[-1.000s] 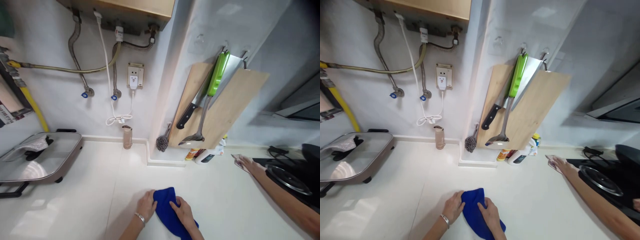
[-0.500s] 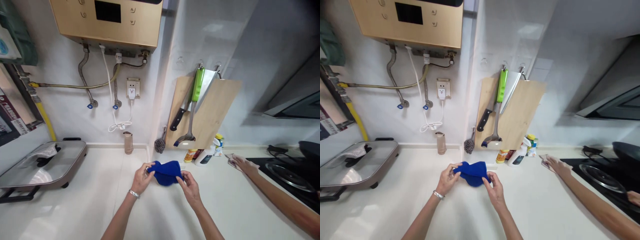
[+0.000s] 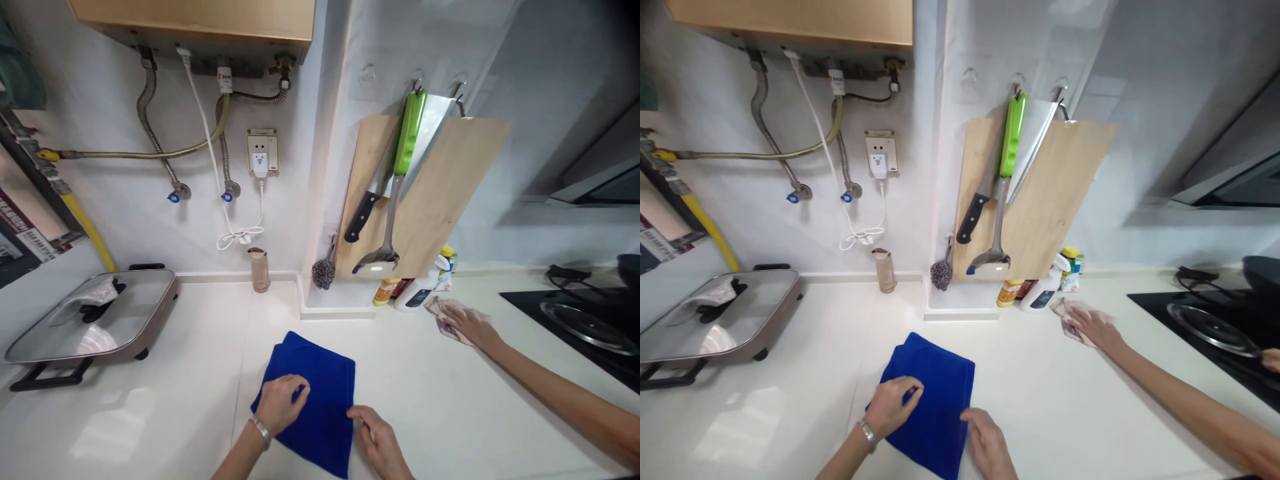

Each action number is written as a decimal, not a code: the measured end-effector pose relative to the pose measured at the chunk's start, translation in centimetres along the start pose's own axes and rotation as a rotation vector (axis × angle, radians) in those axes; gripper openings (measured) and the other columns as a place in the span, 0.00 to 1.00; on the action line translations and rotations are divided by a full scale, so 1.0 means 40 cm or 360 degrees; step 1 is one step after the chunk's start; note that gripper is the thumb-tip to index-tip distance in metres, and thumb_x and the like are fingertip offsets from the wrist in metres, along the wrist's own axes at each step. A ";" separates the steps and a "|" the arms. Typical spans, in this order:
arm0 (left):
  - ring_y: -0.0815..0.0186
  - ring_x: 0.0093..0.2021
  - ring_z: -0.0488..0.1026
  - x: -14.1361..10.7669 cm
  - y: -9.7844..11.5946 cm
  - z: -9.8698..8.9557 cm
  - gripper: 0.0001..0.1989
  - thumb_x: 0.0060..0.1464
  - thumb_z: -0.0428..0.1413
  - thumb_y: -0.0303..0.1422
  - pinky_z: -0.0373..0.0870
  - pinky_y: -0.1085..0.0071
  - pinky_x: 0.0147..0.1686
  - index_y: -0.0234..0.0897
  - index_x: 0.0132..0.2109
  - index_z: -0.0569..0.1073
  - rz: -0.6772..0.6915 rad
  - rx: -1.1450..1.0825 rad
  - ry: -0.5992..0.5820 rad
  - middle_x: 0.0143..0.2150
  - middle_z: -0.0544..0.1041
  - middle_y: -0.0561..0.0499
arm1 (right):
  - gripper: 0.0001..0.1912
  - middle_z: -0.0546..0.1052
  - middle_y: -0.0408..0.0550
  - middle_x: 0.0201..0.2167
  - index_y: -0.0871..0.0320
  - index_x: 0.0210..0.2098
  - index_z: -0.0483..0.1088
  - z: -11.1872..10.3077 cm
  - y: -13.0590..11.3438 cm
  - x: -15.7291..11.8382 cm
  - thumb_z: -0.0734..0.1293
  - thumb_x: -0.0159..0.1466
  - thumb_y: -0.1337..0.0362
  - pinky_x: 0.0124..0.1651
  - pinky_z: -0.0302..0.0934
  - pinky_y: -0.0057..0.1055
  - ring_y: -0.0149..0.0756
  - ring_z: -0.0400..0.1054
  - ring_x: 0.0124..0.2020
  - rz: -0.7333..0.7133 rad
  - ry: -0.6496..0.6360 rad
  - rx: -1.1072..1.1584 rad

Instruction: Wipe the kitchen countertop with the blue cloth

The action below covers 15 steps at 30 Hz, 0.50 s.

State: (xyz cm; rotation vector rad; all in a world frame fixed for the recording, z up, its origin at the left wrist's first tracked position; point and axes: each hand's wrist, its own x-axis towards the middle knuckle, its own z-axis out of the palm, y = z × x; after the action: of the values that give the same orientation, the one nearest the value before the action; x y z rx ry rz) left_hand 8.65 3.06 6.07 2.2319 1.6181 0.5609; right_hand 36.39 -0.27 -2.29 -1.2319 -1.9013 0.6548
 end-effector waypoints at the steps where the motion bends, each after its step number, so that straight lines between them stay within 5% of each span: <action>1: 0.63 0.52 0.77 0.021 0.002 0.041 0.16 0.64 0.47 0.36 0.73 0.65 0.52 0.45 0.52 0.76 0.0066 0.0002 0.0085 0.53 0.80 0.49 | 0.21 0.78 0.51 0.48 0.53 0.48 0.72 0.026 -0.009 0.013 0.53 0.65 0.70 0.54 0.70 0.41 0.41 0.72 0.51 -0.0080 0.0054 -0.0085; 5: 0.55 0.68 0.62 0.080 -0.034 0.175 0.23 0.63 0.48 0.35 0.63 0.49 0.65 0.42 0.64 0.66 0.0220 0.0255 0.0216 0.67 0.66 0.45 | 0.26 0.69 0.53 0.61 0.56 0.60 0.66 0.134 -0.040 0.074 0.55 0.64 0.73 0.63 0.63 0.49 0.45 0.59 0.65 -0.0391 0.0056 -0.0482; 8: 0.57 0.70 0.57 0.077 -0.089 0.215 0.25 0.65 0.45 0.36 0.62 0.49 0.65 0.46 0.68 0.59 0.0260 0.0363 0.0228 0.70 0.61 0.49 | 0.29 0.64 0.52 0.65 0.56 0.64 0.61 0.180 -0.034 0.090 0.57 0.64 0.73 0.64 0.62 0.52 0.48 0.53 0.68 -0.0480 -0.0008 -0.0699; 11: 0.58 0.71 0.55 0.047 -0.163 0.195 0.26 0.65 0.45 0.37 0.61 0.50 0.66 0.50 0.69 0.56 0.0166 0.0432 0.0246 0.71 0.60 0.52 | 0.26 0.65 0.51 0.65 0.54 0.65 0.60 0.174 -0.002 0.073 0.58 0.67 0.69 0.62 0.65 0.50 0.46 0.56 0.67 -0.0520 0.0017 -0.0699; 15: 0.54 0.72 0.53 0.019 -0.306 0.077 0.27 0.65 0.44 0.41 0.55 0.47 0.68 0.45 0.69 0.59 -0.0333 0.0546 0.0293 0.71 0.59 0.48 | 0.24 0.69 0.53 0.61 0.54 0.63 0.62 0.101 0.068 0.002 0.56 0.69 0.68 0.58 0.69 0.51 0.47 0.61 0.64 -0.0406 0.0266 -0.0694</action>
State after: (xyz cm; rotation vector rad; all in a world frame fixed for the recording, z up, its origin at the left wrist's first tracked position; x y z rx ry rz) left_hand 0.30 7.37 -2.36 2.2524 2.1534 0.4722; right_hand 34.50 0.83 -6.62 -1.2263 -2.0736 -0.0024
